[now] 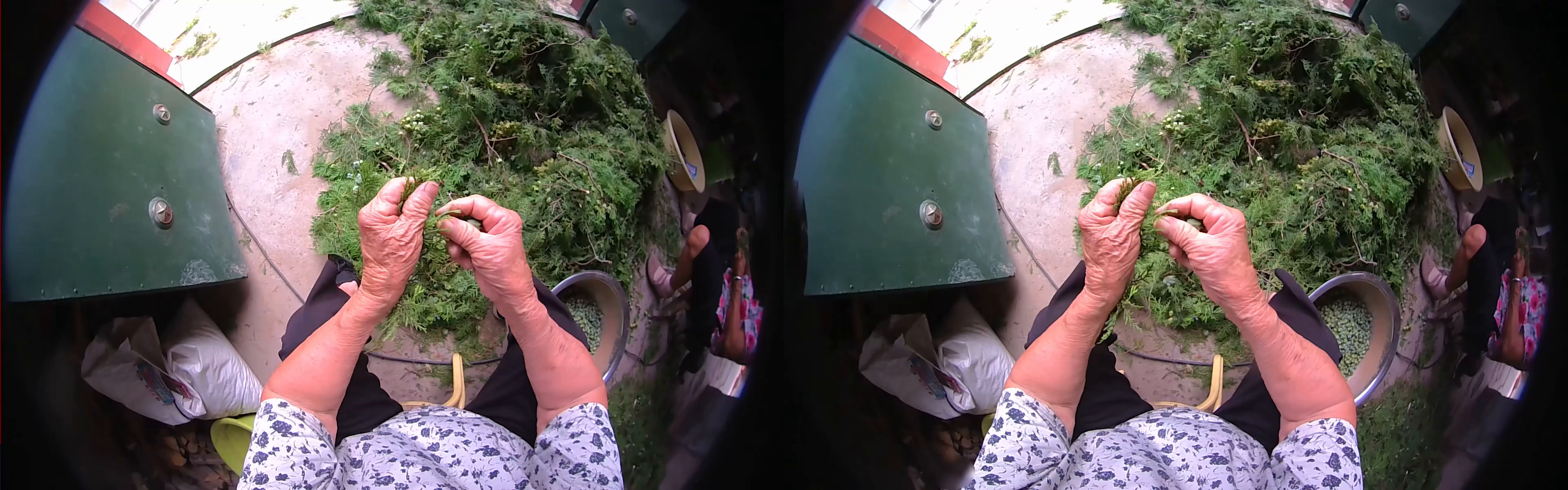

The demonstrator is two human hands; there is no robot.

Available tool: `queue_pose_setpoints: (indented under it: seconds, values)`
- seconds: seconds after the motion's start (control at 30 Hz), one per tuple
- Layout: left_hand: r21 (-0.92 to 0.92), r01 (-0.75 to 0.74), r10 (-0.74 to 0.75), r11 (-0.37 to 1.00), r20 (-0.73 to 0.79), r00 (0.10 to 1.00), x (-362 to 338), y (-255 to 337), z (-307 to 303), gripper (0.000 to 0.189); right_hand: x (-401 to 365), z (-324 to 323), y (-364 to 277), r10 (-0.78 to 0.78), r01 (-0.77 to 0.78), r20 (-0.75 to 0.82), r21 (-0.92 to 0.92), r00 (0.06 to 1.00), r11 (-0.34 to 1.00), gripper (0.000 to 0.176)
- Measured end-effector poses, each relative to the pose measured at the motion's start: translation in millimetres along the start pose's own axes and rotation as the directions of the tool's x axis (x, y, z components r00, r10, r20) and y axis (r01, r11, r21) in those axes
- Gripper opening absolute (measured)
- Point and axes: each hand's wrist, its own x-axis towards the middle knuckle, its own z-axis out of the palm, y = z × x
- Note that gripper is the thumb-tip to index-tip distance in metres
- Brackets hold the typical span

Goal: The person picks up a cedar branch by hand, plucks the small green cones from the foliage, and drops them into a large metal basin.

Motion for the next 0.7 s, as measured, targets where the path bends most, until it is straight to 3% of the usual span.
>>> queue_pose_setpoints:
  seconds: [0.07, 0.1, 0.17, 0.23, 0.3, 0.37, 0.57, 0.63, 0.7]
  values:
    - [0.057, -0.016, 0.021, 0.998, -0.089, 0.996, 1, -4, -1, 0.011, -1, 0, 3, -0.372, 0.309, -0.074, -0.421, 0.925, 0.853, 0.012]
    - [0.057, -0.017, 0.022, 0.998, -0.087, 0.996, 3, -2, -2, 0.011, 0, -2, 0, -0.373, 0.31, -0.075, -0.422, 0.925, 0.852, 0.012]
    - [-0.011, 0.064, -0.065, 0.998, -0.092, 0.994, 4, 2, -5, 0.013, 3, -10, -9, -0.217, 0.217, -0.095, -0.011, 0.971, 0.976, 0.011]
    - [0.003, 0.073, -0.073, 0.997, -0.045, 0.996, 3, -1, -4, 0.02, 5, -12, -12, -0.167, 0.173, -0.09, 0.067, 0.982, 0.983, 0.013]
    - [-0.031, 0.033, -0.032, 0.999, 0.018, 0.999, 1, 3, -2, 0.026, 6, -11, -10, -0.023, 0.012, 0.044, 0.244, 0.999, 0.97, 0.014]
    - [-0.023, 0.058, -0.057, 0.998, 0.044, 0.997, -1, 7, -1, 0.032, 3, -7, -7, 0.012, -0.023, 0.074, 0.154, 0.997, 0.988, 0.018]
    - [0.054, 0.002, -0.001, 0.999, -0.011, 1.0, 2, 6, 4, 0.032, -1, 1, -1, -0.056, 0.06, 0.062, -0.079, 0.997, 0.995, 0.02]
    - [0.073, -0.074, 0.074, 0.995, 0.003, 0.997, 3, 2, 4, 0.026, -1, 5, 2, -0.357, 0.368, 0.098, -0.356, 0.929, 0.859, 0.022]
    - [0.113, -0.033, 0.031, 0.993, 0.025, 0.999, 2, 6, 2, 0.025, -3, 6, 3, -0.312, 0.324, 0.092, -0.344, 0.946, 0.881, 0.023]
